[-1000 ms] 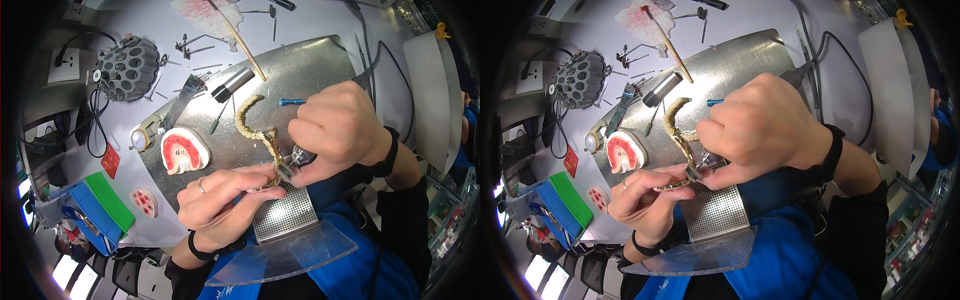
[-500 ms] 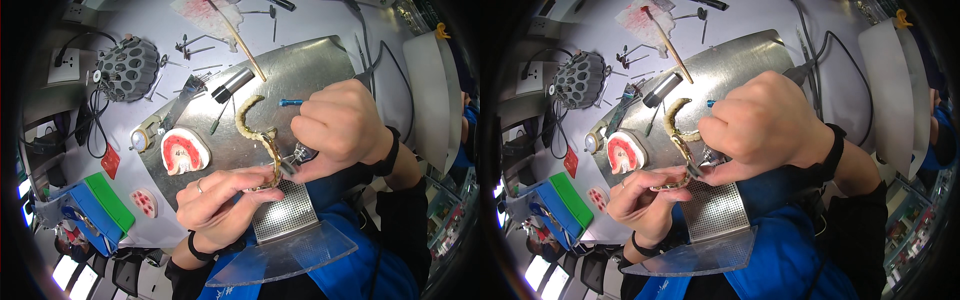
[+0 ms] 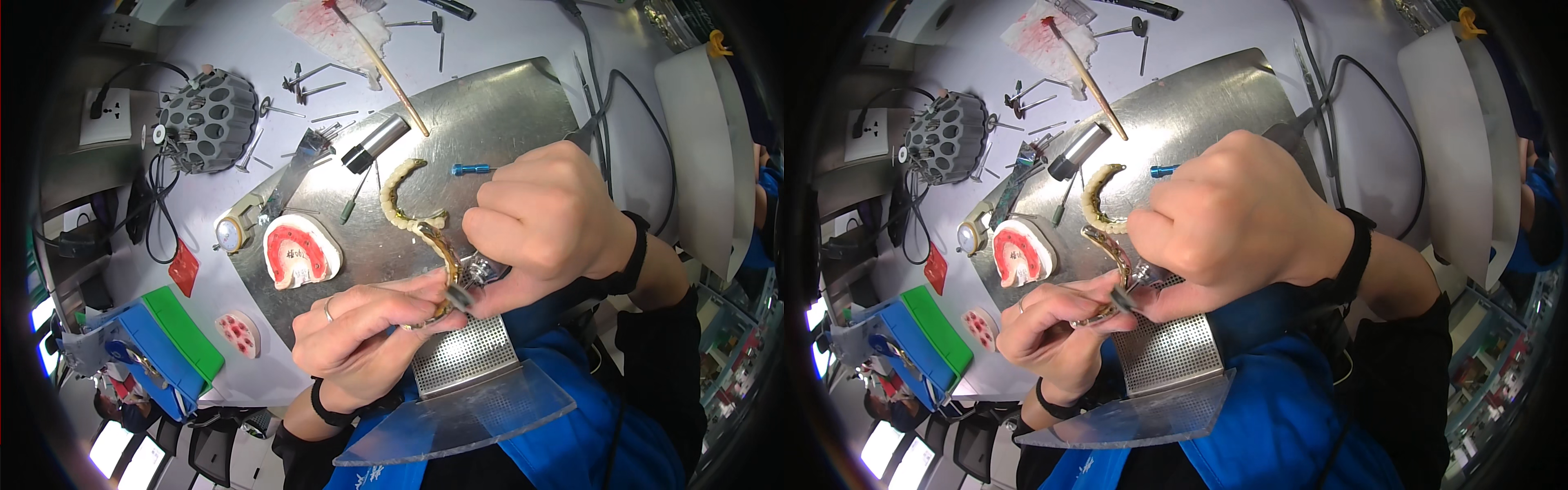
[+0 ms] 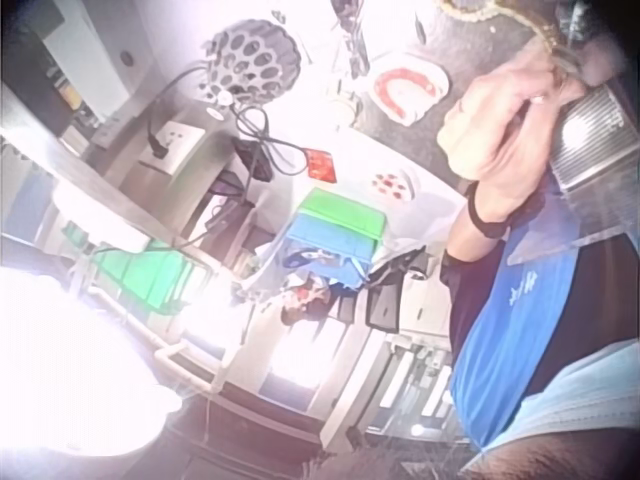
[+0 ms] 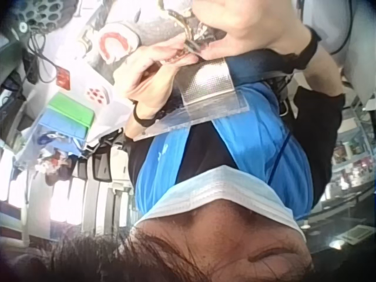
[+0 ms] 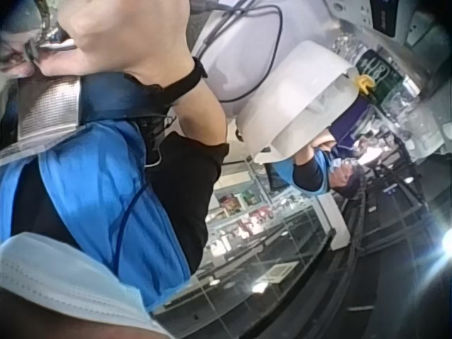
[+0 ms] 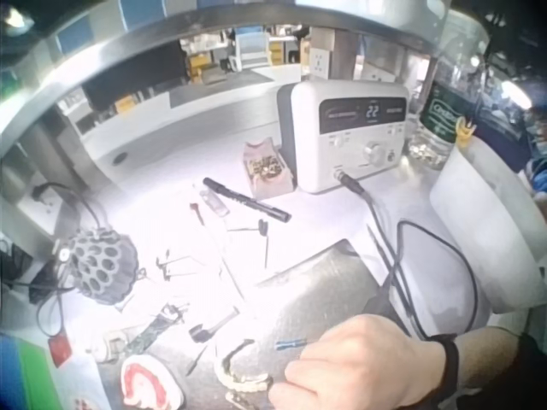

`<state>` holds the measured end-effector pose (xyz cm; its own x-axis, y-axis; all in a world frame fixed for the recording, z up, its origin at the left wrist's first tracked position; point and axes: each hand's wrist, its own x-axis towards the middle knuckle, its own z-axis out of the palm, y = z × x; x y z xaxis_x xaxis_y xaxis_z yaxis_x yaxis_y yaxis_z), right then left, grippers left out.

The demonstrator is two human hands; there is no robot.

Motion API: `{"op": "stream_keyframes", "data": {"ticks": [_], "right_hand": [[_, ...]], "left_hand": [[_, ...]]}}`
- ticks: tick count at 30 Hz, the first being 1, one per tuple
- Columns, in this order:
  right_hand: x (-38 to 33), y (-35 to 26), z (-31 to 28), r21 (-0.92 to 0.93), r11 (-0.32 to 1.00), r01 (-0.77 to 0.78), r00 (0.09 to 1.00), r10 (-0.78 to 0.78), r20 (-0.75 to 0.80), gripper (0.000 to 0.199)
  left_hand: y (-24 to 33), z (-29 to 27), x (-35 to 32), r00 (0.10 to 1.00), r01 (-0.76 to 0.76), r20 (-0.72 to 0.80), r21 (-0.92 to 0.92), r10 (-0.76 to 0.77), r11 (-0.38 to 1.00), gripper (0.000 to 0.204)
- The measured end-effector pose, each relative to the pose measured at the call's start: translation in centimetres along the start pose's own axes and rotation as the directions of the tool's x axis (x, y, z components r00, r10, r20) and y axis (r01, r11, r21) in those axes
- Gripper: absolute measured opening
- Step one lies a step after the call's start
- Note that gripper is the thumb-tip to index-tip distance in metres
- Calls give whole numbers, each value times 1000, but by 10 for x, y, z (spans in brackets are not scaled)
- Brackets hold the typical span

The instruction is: Polishing and inspecting dental prosthetics using a rotary tool and pliers at a dental lab workstation.

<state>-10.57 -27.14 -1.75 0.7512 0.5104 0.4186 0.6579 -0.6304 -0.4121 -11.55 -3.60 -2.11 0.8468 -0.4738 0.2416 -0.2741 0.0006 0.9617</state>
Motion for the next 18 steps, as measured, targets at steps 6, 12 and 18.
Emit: {"op": "stream_keyframes", "data": {"ticks": [6, 12, 18], "right_hand": [[0, -2, -1, 9, 1000, -5, 1000, 6, -27, 63], [1, -2, -1, 4, 1000, 7, 1000, -7, -18, 68], [-1, -4, 1, 13, 1000, 2, 1000, -1, -22, 67]], "left_hand": [[-4, 3, -4, 998, -52, -42, -102, 48, 993, 22], [-6, 4, -5, 996, -74, -59, -101, 69, 992, 25], [-5, 5, -4, 996, -48, -76, -98, 41, 994, 25]]}}
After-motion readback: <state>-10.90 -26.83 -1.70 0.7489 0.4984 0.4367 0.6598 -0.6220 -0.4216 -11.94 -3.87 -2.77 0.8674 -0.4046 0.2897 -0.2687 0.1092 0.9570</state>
